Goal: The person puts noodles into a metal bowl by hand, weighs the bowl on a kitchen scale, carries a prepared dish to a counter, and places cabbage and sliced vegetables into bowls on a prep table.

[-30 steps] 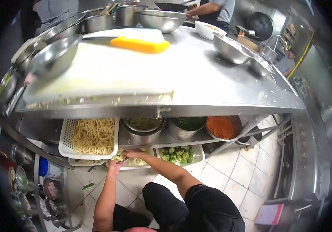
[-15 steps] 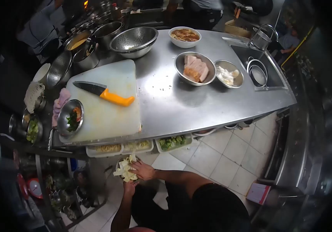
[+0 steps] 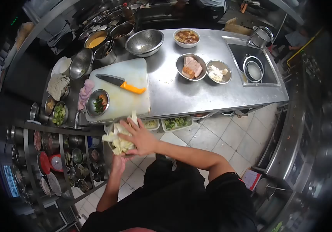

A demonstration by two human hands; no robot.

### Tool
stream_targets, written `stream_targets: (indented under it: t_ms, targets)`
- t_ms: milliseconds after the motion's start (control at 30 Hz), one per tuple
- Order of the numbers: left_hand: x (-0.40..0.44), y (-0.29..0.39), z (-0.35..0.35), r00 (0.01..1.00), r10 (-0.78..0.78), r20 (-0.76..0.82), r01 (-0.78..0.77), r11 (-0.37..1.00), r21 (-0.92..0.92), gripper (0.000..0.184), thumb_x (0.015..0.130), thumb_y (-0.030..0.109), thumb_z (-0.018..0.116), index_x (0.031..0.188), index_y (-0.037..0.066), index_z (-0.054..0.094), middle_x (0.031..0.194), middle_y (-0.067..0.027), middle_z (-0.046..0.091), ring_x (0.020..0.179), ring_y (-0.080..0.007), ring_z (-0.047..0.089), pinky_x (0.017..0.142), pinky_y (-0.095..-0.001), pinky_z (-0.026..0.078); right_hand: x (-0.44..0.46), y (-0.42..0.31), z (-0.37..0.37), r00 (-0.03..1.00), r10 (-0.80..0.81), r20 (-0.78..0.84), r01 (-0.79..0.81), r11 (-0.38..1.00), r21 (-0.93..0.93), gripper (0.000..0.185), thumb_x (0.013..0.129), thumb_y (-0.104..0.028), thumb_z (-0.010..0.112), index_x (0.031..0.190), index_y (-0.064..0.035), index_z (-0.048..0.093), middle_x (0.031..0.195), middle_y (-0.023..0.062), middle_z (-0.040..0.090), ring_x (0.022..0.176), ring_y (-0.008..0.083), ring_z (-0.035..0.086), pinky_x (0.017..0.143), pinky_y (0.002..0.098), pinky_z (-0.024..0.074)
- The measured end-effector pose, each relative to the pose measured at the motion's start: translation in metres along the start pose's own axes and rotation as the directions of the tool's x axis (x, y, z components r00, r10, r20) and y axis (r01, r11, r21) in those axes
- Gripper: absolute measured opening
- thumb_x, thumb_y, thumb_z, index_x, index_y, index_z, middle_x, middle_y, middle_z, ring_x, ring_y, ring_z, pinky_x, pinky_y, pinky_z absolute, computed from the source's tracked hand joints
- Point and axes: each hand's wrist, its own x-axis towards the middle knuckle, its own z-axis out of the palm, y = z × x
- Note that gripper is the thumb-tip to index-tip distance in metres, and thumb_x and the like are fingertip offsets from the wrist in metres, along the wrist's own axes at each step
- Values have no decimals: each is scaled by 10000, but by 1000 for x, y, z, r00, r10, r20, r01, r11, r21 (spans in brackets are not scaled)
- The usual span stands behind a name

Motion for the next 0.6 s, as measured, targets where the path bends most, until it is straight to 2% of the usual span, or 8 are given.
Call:
stream_targets:
  t_ms: [67, 133, 233, 367, 433, 500, 567, 600]
  targets:
    - [27, 24, 7, 998, 55, 28, -56, 998, 35, 379, 820, 84, 417, 1193, 18, 424, 1057, -138, 572, 822, -235, 621, 573, -328, 539, 24, 14, -8, 999, 19, -43, -21, 998, -55, 671, 726, -520, 533, 1266, -137, 426, 1403, 220, 200, 1277, 424, 212, 984, 576, 213]
    - [63, 34, 8, 995, 83, 53, -82, 996, -37, 379, 809, 58, 421, 1185, 15, 427, 1047, -144, 571, 820, -235, 620, 578, -335, 541, 42, 36, -5, 993, 27, -118, -40, 993, -107, 663, 729, -508, 535, 1259, -124, 431, 1390, 222, 229, 1268, 414, 237, 1001, 548, 206]
    - [110, 36, 17, 980, 160, 119, -158, 987, -23, 364, 809, 58, 431, 1172, 18, 436, 1025, -141, 574, 817, -228, 620, 590, -336, 545, 59, 73, 7, 998, -12, -62, 3, 992, -130, 655, 777, -545, 471, 1270, -117, 419, 1364, 229, 271, 1262, 402, 262, 1002, 532, 211]
    - [135, 51, 23, 979, 93, 179, -88, 996, -35, 275, 828, 73, 439, 1088, -7, 482, 1010, -141, 574, 802, -239, 619, 648, -336, 531, 77, 98, 6, 998, -58, -22, 52, 976, -211, 602, 786, -537, 460, 1260, -167, 442, 1318, 201, 341, 1206, 387, 330, 973, 515, 249]
    - [143, 56, 21, 986, 60, 158, -51, 997, -61, 254, 832, 76, 433, 1065, -5, 495, 1022, -137, 573, 833, -257, 613, 678, -327, 516, 86, 103, 5, 999, -30, -34, 23, 982, -187, 555, 787, -524, 456, 1242, -206, 467, 1317, 189, 355, 1204, 381, 331, 966, 551, 243]
    - [153, 58, 14, 946, 43, 322, -22, 997, -70, 260, 853, 130, 435, 1073, -1, 483, 1041, -134, 569, 858, -285, 605, 726, -352, 496, 93, 110, 4, 999, -40, -15, 36, 977, -212, 477, 826, -497, 422, 1214, -232, 503, 1314, 182, 361, 1200, 381, 334, 955, 554, 253]
    - [137, 76, 29, 967, 73, 243, -59, 996, -66, 300, 860, 169, 430, 1109, 4, 457, 1060, -136, 562, 895, -309, 591, 770, -385, 479, 99, 121, 6, 1000, -16, 1, 16, 973, -230, 399, 846, -446, 426, 1160, -236, 554, 1311, 172, 369, 1199, 376, 335, 955, 549, 259]
    - [135, 81, 27, 960, -1, 279, 58, 979, -197, 335, 871, 187, 432, 1151, 3, 418, 1072, -151, 550, 896, -319, 591, 742, -376, 493, 103, 127, 7, 1000, 7, 10, -5, 979, -206, 374, 844, -424, 440, 1133, -225, 573, 1310, 168, 372, 1197, 375, 336, 955, 545, 262]
